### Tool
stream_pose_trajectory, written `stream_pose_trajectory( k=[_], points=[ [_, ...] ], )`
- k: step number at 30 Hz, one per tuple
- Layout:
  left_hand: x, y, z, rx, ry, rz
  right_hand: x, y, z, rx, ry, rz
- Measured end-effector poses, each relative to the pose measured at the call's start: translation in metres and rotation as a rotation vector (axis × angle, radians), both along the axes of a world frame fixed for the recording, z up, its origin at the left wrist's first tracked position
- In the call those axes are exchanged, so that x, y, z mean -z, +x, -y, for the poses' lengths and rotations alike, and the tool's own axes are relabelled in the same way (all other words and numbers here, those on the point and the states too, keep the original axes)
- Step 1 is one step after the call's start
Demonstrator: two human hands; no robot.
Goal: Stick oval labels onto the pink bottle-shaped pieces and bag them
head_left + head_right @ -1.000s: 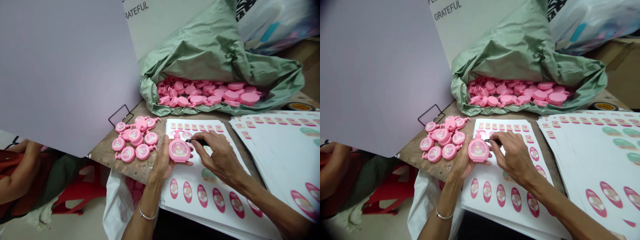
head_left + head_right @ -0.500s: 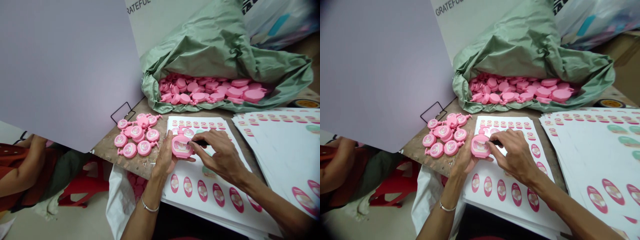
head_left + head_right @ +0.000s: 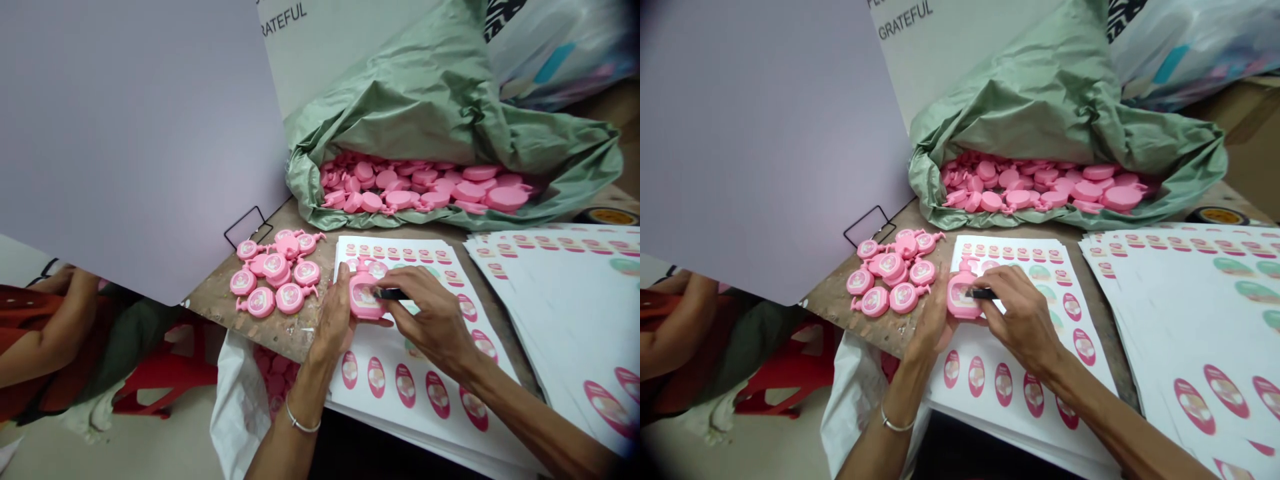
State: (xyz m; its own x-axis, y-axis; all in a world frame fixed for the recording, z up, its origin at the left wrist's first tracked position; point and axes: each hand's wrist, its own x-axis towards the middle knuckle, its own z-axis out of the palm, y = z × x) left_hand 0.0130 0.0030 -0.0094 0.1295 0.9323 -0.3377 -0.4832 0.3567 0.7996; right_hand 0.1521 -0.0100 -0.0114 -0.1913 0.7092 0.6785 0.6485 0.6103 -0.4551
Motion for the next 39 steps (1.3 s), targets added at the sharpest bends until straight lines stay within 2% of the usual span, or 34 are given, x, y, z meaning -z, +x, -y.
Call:
stream_pose_trajectory(
  k=[4,7,14,17,22,31,39],
  points=[
    [0.002,-0.003,0.000,0.077,0.114,-0.012,-0.010,-0.001,0.000,-0.024,-0.349,-0.111],
    [0.003,-0.004,-0.001,0.138,0.143,-0.004,-0.013,-0.001,0.000,-0.045,-0.596,-0.207],
    [0.003,-0.007,-0.004,0.182,0.076,0.032,-0.017,0.004,-0.004,-0.118,-0.739,-0.421],
    [0.005,-0.006,-0.003,0.204,0.042,0.032,-0.022,0.006,-0.005,-0.088,-0.735,-0.475],
    [0.007,-0.003,-0.002,0.165,0.021,0.037,-0.023,0.007,0.000,-0.005,-0.571,-0.315],
    [0.005,-0.002,-0.004,0.177,0.003,0.112,-0.018,0.004,0.009,-0.023,-0.417,-0.201],
    [0.006,-0.003,-0.005,0.180,-0.031,0.158,-0.020,0.005,0.008,-0.054,-0.363,-0.133]
  ],
)
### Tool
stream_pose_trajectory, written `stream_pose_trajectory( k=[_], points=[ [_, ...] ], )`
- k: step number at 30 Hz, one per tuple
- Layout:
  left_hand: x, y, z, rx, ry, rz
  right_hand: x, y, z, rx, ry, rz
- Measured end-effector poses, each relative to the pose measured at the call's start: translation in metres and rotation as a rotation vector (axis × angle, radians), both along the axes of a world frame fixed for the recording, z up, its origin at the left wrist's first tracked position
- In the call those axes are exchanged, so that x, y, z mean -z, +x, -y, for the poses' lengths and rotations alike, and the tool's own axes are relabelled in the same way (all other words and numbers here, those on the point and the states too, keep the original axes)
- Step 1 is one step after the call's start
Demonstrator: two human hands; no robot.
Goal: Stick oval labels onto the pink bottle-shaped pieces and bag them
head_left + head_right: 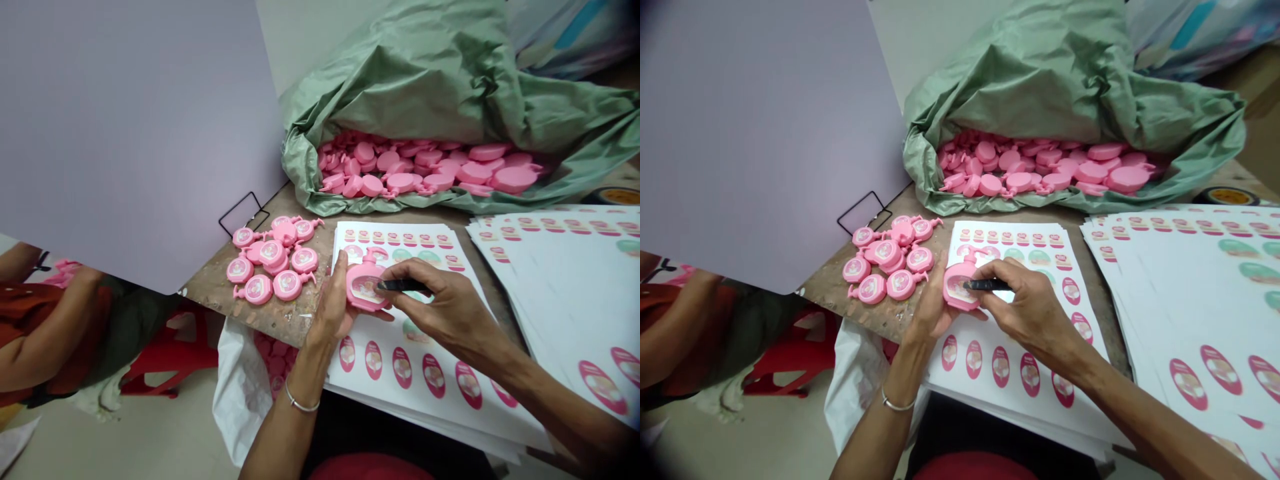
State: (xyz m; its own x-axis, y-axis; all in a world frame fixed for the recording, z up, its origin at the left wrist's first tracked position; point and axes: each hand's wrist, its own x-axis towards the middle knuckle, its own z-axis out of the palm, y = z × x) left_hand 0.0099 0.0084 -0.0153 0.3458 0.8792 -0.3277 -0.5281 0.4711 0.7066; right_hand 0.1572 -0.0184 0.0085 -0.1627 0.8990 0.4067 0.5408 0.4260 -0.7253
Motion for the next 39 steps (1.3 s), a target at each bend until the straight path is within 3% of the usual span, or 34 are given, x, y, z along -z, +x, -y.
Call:
stream_pose_trajectory(
  k=[22,32,39],
  points=[
    [0.001,0.001,-0.001,0.004,-0.004,-0.039,-0.001,-0.002,0.001,0.003,0.058,0.050],
    [0.002,-0.001,0.002,-0.082,0.086,-0.036,0.001,-0.003,0.001,0.007,0.230,0.218],
    [-0.008,-0.019,0.010,0.091,0.206,-0.024,-0.002,-0.002,0.001,-0.049,0.220,0.257]
  ],
)
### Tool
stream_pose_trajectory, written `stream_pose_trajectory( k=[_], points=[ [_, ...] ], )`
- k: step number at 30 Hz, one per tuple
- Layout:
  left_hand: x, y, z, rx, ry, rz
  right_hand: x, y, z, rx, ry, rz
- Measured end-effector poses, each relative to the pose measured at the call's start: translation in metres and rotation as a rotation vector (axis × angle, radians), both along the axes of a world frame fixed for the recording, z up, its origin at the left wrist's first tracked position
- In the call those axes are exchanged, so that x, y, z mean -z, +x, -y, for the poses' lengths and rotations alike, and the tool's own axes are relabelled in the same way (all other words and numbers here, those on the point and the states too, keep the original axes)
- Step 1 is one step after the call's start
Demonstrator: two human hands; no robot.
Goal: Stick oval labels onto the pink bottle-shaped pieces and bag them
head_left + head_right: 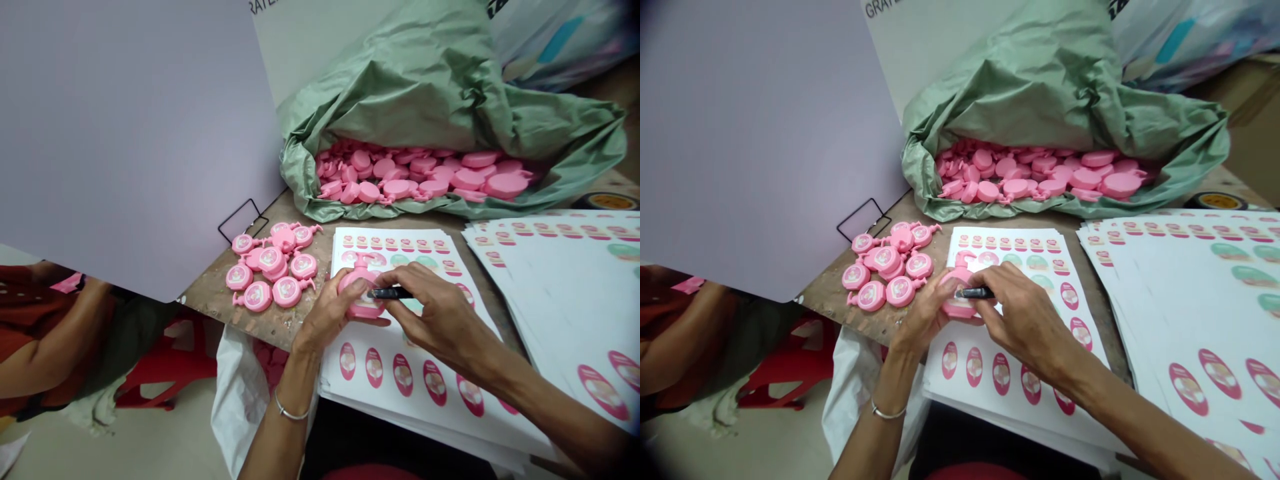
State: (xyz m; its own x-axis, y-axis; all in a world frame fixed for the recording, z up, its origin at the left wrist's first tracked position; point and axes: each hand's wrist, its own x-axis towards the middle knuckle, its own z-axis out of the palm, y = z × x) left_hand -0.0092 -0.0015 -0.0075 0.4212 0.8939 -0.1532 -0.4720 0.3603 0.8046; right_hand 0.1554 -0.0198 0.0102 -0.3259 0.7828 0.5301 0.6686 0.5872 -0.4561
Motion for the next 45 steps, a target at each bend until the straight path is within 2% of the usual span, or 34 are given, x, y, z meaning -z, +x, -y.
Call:
stream_pose_trajectory(
  k=[8,13,19,23,27,31,34,38,40,43,45],
  points=[
    [0.004,-0.010,-0.001,0.192,0.034,0.025,-0.003,0.002,0.001,-0.045,-0.039,-0.008],
    [0.012,-0.009,0.003,0.146,0.018,0.014,-0.005,0.004,0.001,-0.039,-0.136,-0.049],
    [0.017,-0.006,0.006,0.071,0.011,-0.039,0.003,0.004,-0.003,0.006,-0.292,-0.032],
    [0.019,-0.006,0.004,0.069,0.007,-0.041,0.003,0.004,-0.005,0.019,-0.339,-0.051],
    [0.018,-0.005,0.003,0.090,-0.018,-0.081,0.002,0.003,-0.005,-0.002,-0.302,-0.060],
    [0.019,0.000,0.004,0.042,-0.007,-0.112,0.008,0.000,-0.004,0.005,-0.175,0.013],
    [0.021,0.003,0.005,-0.011,0.022,-0.094,0.012,-0.003,0.000,0.080,-0.030,0.117],
    [0.018,0.005,0.003,-0.005,-0.003,-0.083,0.016,-0.002,0.007,0.195,0.122,0.183],
    [0.014,0.007,0.003,0.005,-0.019,-0.076,0.017,-0.001,0.009,0.189,0.103,0.115],
    [0.009,0.011,0.002,0.053,-0.018,-0.054,0.019,0.004,0.008,0.172,-0.004,-0.052],
    [0.007,0.013,0.003,0.097,-0.022,-0.038,0.018,0.011,0.007,0.219,-0.051,-0.125]
  ],
)
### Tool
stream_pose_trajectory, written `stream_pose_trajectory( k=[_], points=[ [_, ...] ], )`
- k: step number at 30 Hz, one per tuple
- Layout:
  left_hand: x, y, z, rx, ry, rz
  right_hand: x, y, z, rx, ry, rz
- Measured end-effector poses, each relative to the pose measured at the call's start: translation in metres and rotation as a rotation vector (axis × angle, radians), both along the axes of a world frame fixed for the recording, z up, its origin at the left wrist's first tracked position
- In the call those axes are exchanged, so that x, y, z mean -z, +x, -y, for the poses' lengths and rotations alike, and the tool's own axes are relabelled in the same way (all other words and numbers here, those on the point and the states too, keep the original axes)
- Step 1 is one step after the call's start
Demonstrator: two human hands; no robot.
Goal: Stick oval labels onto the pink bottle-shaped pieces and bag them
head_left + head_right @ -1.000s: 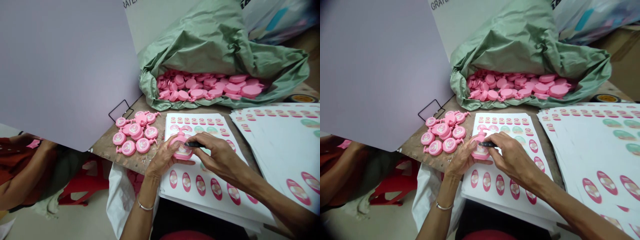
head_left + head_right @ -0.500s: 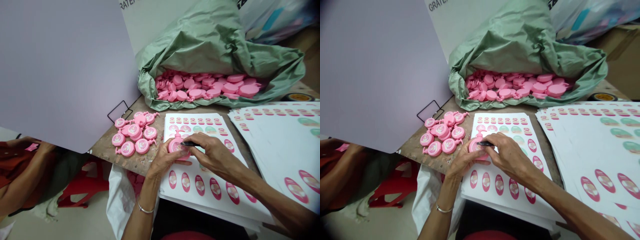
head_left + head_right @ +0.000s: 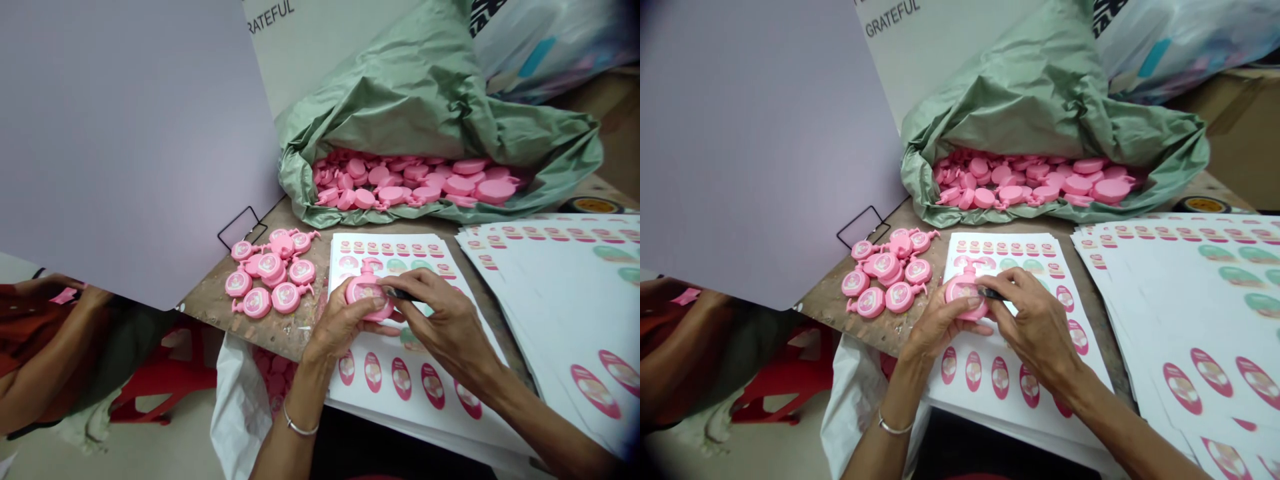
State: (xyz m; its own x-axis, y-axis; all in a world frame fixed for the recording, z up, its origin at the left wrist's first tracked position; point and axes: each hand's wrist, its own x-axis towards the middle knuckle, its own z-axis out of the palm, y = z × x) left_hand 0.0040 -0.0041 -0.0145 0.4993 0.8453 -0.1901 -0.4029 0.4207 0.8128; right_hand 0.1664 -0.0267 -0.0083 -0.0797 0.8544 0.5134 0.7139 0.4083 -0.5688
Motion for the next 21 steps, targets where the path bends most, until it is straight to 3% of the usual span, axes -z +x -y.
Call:
stream_pose_trajectory(
  k=[5,10,14,18,21],
  points=[
    [0.001,-0.001,0.005,0.009,-0.062,-0.033,-0.001,0.015,-0.003,0.223,-0.216,-0.241],
    [0.001,0.002,0.015,0.069,-0.093,-0.040,0.012,-0.005,-0.011,0.032,-0.448,-0.359],
    [0.001,0.000,0.015,0.087,-0.110,-0.043,0.023,-0.002,-0.026,0.073,-0.411,-0.410],
    [0.002,-0.005,0.011,0.052,-0.115,-0.060,0.025,0.027,-0.030,0.254,-0.398,-0.333],
    [0.002,-0.006,0.009,0.029,-0.097,-0.094,0.024,0.047,-0.023,0.270,-0.408,-0.233]
  ],
)
